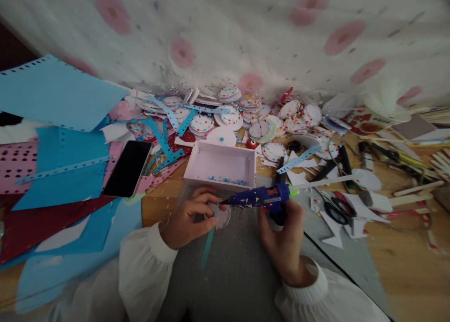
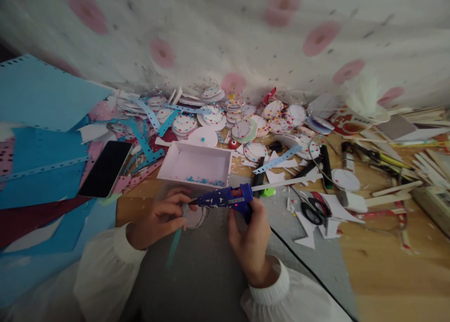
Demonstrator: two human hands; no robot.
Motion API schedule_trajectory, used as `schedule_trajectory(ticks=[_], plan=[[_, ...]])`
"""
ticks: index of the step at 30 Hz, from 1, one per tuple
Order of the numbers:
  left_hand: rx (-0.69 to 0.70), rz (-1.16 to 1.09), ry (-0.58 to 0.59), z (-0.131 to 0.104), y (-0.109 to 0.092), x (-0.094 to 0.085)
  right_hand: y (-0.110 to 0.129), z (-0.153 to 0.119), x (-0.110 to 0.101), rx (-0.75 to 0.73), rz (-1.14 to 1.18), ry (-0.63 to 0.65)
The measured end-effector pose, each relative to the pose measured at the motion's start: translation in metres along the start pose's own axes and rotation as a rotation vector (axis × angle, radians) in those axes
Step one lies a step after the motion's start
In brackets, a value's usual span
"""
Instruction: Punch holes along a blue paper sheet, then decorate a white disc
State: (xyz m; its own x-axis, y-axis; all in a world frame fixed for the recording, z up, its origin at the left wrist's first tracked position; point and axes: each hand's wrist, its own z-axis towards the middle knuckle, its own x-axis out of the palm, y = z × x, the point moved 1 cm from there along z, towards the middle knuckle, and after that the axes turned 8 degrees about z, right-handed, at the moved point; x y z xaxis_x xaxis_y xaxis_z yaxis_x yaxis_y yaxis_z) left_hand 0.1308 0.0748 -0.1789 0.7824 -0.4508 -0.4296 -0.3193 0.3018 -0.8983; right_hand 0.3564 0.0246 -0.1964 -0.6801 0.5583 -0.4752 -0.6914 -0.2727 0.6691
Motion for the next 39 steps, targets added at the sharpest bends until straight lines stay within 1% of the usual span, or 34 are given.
schedule_trajectory(ticks=[4, 13, 23, 27, 29, 32, 35, 37, 39], plan=[[0.017, -0.01, -0.008, 0.0, 0.001, 0.0, -0.001, -0.001, 0.0, 0.01, 0.0, 0.012], [0.027, -0.023, 0.009, 0.001, -0.001, 0.0, -0.002, 0.0, -0.001, -0.017, -0.016, 0.008], [0.013, -0.022, 0.023, 0.001, 0.001, -0.001, 0.0, 0.001, -0.001, -0.045, -0.026, 0.004], [-0.003, -0.028, 0.019, 0.001, -0.002, -0.002, -0.001, 0.002, 0.0, -0.045, -0.077, 0.016], [0.007, -0.025, 0.023, 0.002, -0.003, -0.002, -0.004, 0.004, -0.001, -0.04, -0.138, -0.025], [0.022, -0.019, 0.019, 0.002, -0.004, -0.003, -0.015, 0.01, -0.009, 0.025, -0.2, -0.129], [0.007, -0.009, 0.005, 0.001, -0.003, -0.003, -0.033, 0.017, -0.029, 0.074, -0.248, -0.202], [-0.001, 0.0, -0.003, 0.0, -0.003, -0.002, -0.045, 0.021, -0.045, 0.056, -0.327, -0.173], [-0.001, 0.011, -0.002, 0.0, -0.003, -0.003, -0.055, 0.022, -0.06, 0.06, -0.425, -0.109]])
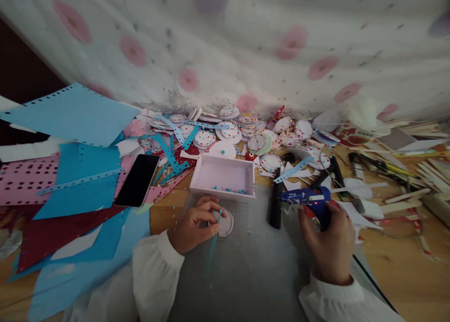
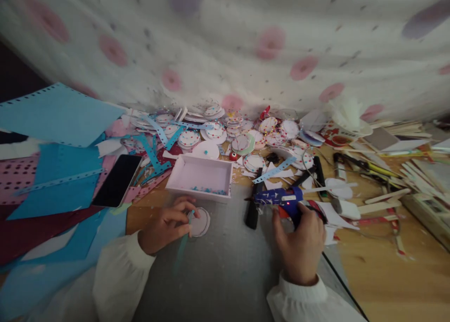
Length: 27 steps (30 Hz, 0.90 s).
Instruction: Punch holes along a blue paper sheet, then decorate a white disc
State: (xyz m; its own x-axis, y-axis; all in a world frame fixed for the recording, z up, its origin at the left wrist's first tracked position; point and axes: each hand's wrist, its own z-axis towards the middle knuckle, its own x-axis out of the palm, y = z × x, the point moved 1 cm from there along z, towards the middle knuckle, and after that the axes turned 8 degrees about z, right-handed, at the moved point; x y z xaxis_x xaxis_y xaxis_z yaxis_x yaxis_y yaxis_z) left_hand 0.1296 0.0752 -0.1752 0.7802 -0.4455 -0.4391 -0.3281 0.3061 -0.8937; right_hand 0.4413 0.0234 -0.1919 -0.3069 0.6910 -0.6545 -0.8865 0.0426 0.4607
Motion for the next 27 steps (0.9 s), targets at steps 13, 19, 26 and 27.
schedule_trajectory(ticks=[13, 19, 26, 27], plan=[[-0.076, -0.08, -0.14, -0.002, -0.025, -0.001, 0.032, 0.002, -0.031, -0.477, 0.237, 0.068], [-0.124, -0.072, -0.25, -0.008, -0.06, 0.01, 0.103, -0.011, -0.018, -0.935, 0.465, 0.276], [-0.085, 0.141, -0.292, -0.007, -0.079, 0.029, 0.129, -0.011, -0.011, -1.051, 0.544, 0.202], [-0.074, 0.179, -0.301, -0.006, -0.08, 0.031, 0.125, -0.012, -0.01, -1.018, 0.567, 0.21]])
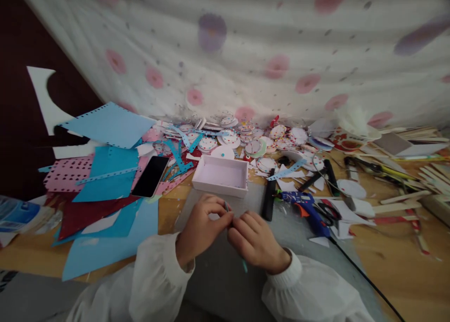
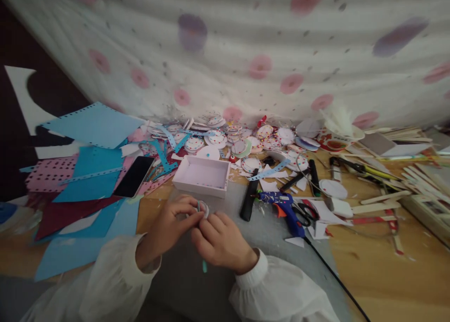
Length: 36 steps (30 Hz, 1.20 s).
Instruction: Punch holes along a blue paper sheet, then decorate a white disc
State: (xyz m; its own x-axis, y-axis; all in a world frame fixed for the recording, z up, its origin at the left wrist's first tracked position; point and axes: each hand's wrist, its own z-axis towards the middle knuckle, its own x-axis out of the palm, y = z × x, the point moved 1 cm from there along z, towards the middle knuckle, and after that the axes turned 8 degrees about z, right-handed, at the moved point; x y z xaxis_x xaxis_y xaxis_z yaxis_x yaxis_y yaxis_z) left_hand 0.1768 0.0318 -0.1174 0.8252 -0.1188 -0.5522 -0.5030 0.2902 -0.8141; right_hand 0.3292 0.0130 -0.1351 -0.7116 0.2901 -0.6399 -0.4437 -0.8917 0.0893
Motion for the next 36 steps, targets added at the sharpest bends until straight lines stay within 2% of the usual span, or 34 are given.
schedule_trajectory(ticks=[3, 7, 8, 10, 13, 16, 22, 36], plan=[[0.06, 0.102, 0.018, 0.005, -0.004, -0.001, -0.006, -0.017, 0.003, 0.191, 0.135, -0.069], [0.19, 0.208, -0.001, 0.014, 0.007, -0.016, -0.012, -0.034, 0.008, 0.482, 0.34, -0.347], [0.241, 0.229, 0.029, 0.015, 0.013, -0.02, -0.013, -0.036, 0.01, 0.53, 0.374, -0.402], [0.334, 0.268, 0.168, 0.018, 0.027, -0.024, -0.013, -0.037, 0.013, 0.605, 0.42, -0.442], [0.389, 0.312, 0.387, 0.021, 0.049, -0.021, -0.012, -0.038, 0.018, 0.689, 0.472, -0.397], [0.376, 0.315, 0.457, 0.022, 0.065, -0.013, -0.011, -0.041, 0.023, 0.75, 0.516, -0.334], [0.281, 0.228, 0.441, 0.024, 0.08, -0.006, -0.012, -0.04, 0.028, 0.843, 0.568, -0.203], [0.224, 0.157, 0.45, 0.023, 0.087, -0.007, -0.011, -0.041, 0.035, 0.804, 0.508, -0.091]])
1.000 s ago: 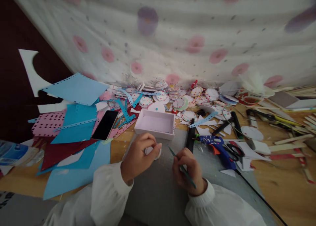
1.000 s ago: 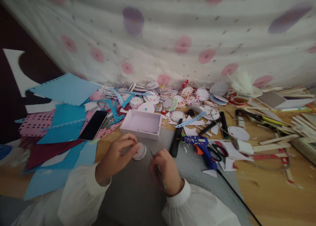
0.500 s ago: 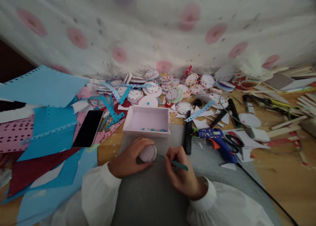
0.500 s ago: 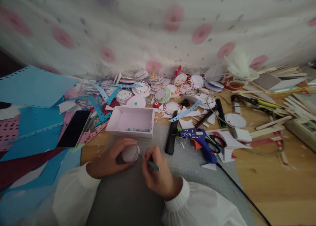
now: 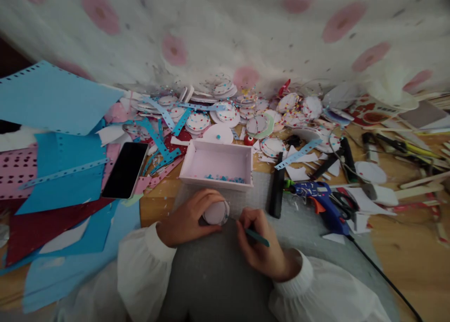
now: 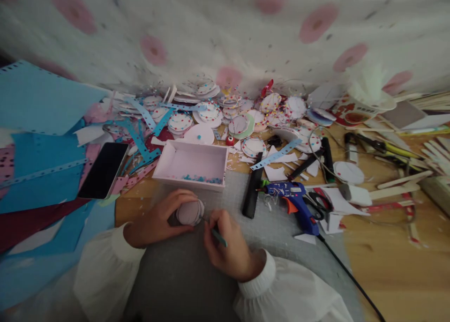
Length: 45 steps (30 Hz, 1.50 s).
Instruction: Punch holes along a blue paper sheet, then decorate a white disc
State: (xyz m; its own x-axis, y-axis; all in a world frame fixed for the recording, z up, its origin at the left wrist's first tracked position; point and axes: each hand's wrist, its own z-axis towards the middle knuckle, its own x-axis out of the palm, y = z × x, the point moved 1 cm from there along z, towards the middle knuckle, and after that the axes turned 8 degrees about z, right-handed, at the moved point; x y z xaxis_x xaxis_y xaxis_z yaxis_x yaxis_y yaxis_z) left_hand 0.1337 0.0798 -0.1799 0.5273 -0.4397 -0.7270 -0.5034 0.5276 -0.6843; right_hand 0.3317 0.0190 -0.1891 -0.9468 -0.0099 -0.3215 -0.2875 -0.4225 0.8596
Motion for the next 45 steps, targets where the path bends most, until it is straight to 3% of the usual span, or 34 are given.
schedule_trajectory(ticks=[10, 20, 25, 29, 32, 35, 39, 45], plan=[[0.014, 0.035, 0.029, 0.001, -0.002, -0.001, 0.002, 0.002, 0.0, -0.099, -0.05, 0.135], [0.002, 0.027, 0.009, 0.0, -0.001, 0.0, 0.003, 0.001, -0.003, -0.102, -0.021, 0.01], [-0.002, 0.008, 0.005, 0.0, 0.0, 0.001, 0.002, 0.001, -0.002, -0.097, -0.043, 0.09], [0.005, 0.004, 0.004, 0.0, -0.001, 0.0, 0.004, 0.002, -0.003, -0.115, -0.05, 0.075], [0.012, 0.012, 0.014, 0.0, -0.002, -0.001, 0.006, 0.003, -0.005, -0.159, -0.008, 0.017], [-0.002, -0.011, 0.015, -0.002, -0.002, -0.001, 0.007, 0.003, -0.009, -0.207, 0.076, -0.12], [-0.068, -0.089, 0.012, -0.002, 0.0, 0.002, 0.007, 0.001, -0.015, -0.183, 0.153, -0.247], [-0.113, -0.117, -0.009, -0.002, 0.001, 0.004, 0.018, 0.02, -0.038, -0.193, -0.009, -0.375]])
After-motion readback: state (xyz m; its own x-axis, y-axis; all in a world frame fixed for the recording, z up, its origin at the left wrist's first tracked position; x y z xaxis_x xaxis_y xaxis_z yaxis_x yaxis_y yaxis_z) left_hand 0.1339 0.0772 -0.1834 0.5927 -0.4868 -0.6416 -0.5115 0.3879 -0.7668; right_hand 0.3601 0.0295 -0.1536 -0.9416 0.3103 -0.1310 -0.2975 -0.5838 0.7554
